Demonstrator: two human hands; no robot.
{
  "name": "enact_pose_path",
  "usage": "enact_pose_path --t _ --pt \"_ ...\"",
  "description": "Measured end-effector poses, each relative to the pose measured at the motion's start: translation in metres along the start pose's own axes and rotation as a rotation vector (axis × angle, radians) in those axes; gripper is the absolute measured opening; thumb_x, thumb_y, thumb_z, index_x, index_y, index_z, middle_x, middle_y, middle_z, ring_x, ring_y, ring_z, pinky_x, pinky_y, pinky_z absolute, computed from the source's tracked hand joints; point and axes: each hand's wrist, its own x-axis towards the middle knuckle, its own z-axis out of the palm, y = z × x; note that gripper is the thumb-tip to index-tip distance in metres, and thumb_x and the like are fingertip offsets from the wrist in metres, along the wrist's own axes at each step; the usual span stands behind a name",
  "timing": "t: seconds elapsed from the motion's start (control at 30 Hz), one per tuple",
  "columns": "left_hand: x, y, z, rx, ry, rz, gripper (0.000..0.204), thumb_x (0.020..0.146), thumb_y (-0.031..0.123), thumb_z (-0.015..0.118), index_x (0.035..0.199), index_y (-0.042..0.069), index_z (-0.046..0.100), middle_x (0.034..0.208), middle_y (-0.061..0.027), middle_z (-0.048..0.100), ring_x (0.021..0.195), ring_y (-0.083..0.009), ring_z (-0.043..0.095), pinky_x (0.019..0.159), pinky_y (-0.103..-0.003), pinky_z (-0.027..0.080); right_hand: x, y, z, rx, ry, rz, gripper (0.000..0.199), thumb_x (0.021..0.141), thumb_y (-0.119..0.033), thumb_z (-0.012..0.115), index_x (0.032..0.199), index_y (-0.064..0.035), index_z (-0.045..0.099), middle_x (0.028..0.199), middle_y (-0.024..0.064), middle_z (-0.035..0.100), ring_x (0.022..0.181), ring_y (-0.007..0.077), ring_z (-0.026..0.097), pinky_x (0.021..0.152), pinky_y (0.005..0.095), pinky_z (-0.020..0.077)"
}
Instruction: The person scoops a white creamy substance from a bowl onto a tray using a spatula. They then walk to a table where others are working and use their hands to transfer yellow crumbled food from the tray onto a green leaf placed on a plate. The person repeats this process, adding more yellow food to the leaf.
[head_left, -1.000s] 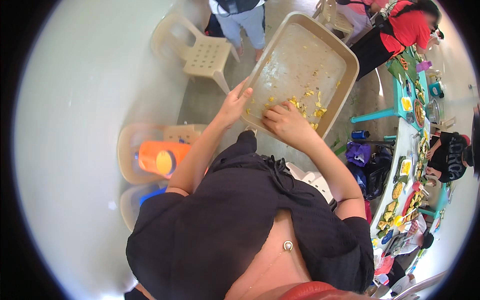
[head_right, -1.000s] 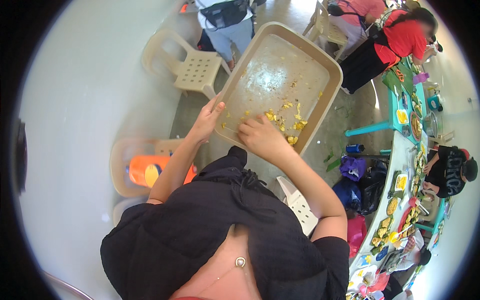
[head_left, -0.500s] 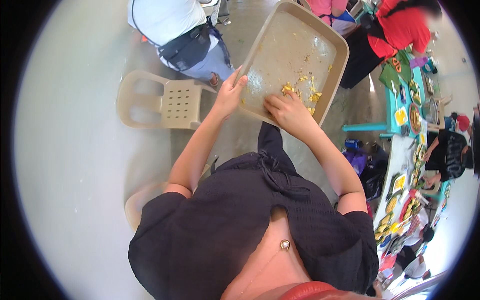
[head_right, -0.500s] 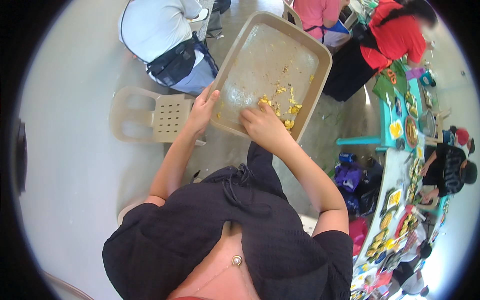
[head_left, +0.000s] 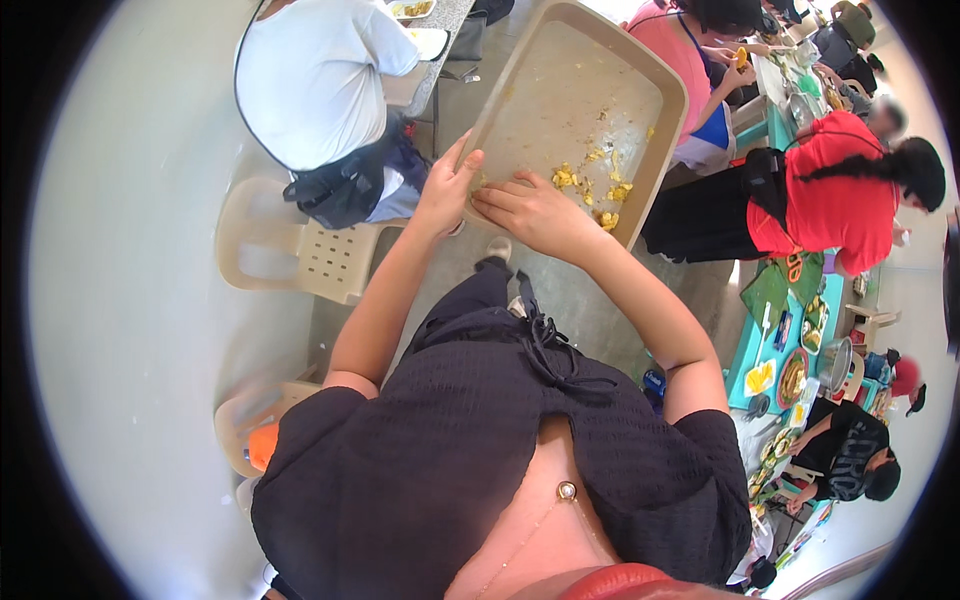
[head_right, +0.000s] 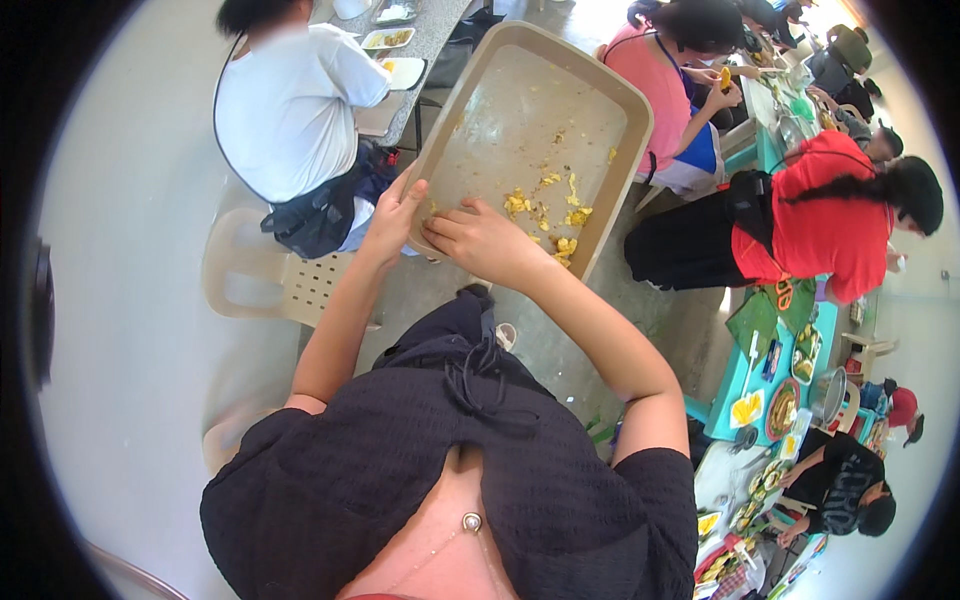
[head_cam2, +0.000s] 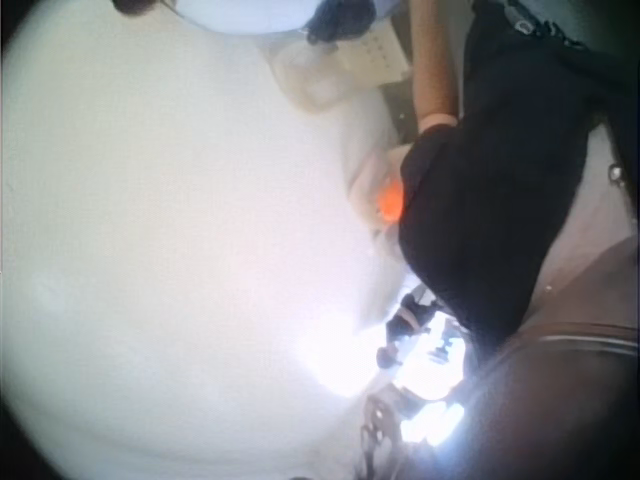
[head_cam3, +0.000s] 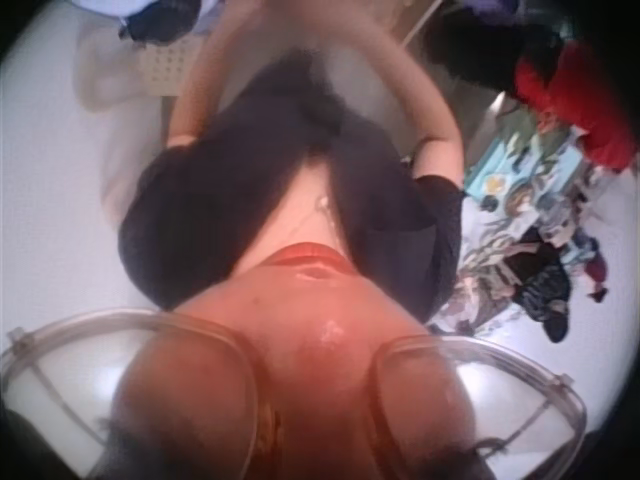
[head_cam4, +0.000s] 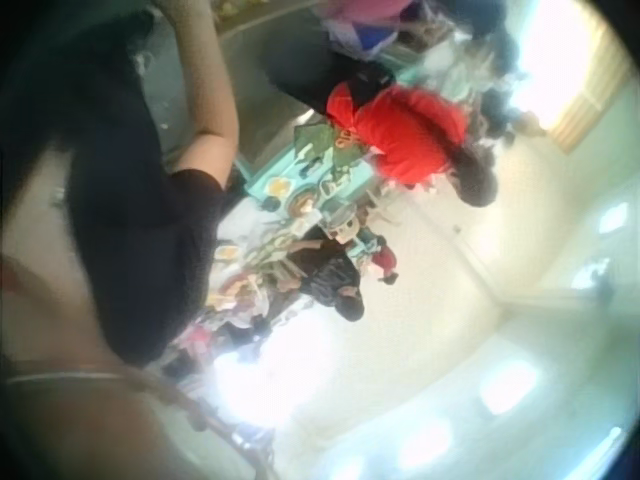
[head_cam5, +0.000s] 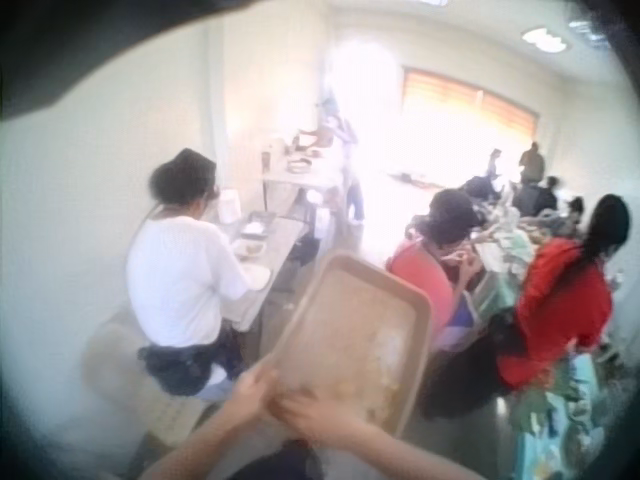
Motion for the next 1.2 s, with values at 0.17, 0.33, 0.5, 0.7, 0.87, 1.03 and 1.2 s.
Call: enact_pose_path --t 0.17,0.33,0.5,0.7,0.87,1.03,1.2 --pt "0.077 -0.005 -0.011 -0.062 0.019 -0.056 0.053 0.089 0.031 0.051 0.128 -0.002 0.037 0.121 -0.0099 0.049 0.107 -0.0145 0.045 0.091 -0.026 0.035 0.001 0.082 -0.028 0.023 -0.318 0.053 0.024 0.072 -0.01 0.053 0.094 -0.0094 0.062 0.101 0.0001 0.057 0.1 0.0134 0.051 0.089 0.0323 0.0378" --pt "0.153 -0.003 -0.024 0.007 0.054 -0.035 0.053 0.09 0.029 0.05 0.128 -0.003 0.036 0.123 -0.0117 0.047 0.111 -0.0153 0.043 0.093 -0.026 0.032 0.02 0.178 -0.027 -0.019 -0.049 0.311 0.023 0.074 -0.011 0.051 0.094 -0.0065 0.062 0.096 0.0034 0.056 0.096 0.0177 0.053 0.087 0.0344 0.0389" --pt "0.218 0.001 -0.029 0.015 0.097 -0.02 0.051 0.09 0.029 0.049 0.128 -0.003 0.037 0.124 -0.0114 0.046 0.108 -0.0163 0.044 0.092 -0.027 0.034 0.041 0.229 0.013 -0.152 -0.046 0.434 0.038 0.074 -0.01 0.05 0.112 -0.0061 0.051 0.106 0.0059 0.052 0.095 0.0191 0.054 0.087 0.0366 0.0386" --pt "0.275 -0.005 -0.04 -0.065 0.212 -0.059 0.049 0.091 0.029 0.048 0.128 -0.001 0.037 0.119 -0.0092 0.049 0.104 -0.014 0.046 0.087 -0.026 0.038 0.061 0.28 0.005 -0.007 -0.11 0.399 0.028 0.071 -0.007 0.051 0.098 -0.0088 0.058 0.096 0.0026 0.056 0.091 0.0163 0.055 0.086 0.0332 0.0387" --pt "0.323 -0.001 -0.038 -0.077 0.291 -0.015 0.049 0.09 0.029 0.048 0.127 -0.001 0.038 0.118 -0.0097 0.049 0.103 -0.0142 0.047 0.086 -0.026 0.039 0.095 0.382 0.022 -0.139 0.053 0.576 0.032 0.075 -0.006 0.049 0.106 -0.0046 0.053 0.108 0.0119 0.054 0.098 0.0242 0.054 0.087 0.0385 0.0395" --pt "0.386 0.002 -0.032 -0.038 0.394 0.027 0.049 0.09 0.029 0.049 0.126 -0.002 0.039 0.117 -0.0112 0.05 0.103 -0.0154 0.048 0.087 -0.027 0.039 0.115 0.446 0.052 -0.253 -0.068 0.564 0.024 0.075 -0.007 0.048 0.097 -0.0014 0.055 0.099 0.0116 0.056 0.092 0.0231 0.057 0.087 0.0377 0.0401" --pt "0.45 0.006 -0.033 -0.036 0.44 0.044 0.05 0.09 0.031 0.049 0.125 -0.003 0.04 0.119 -0.0126 0.049 0.105 -0.0172 0.047 0.089 -0.028 0.038 0.131 0.491 0.044 -0.078 -0.142 0.577 0.012 0.073 -0.007 0.05 0.08 -0.0067 0.059 0.08 0.0069 0.057 0.083 0.0219 0.058 0.08 0.0364 0.0424"
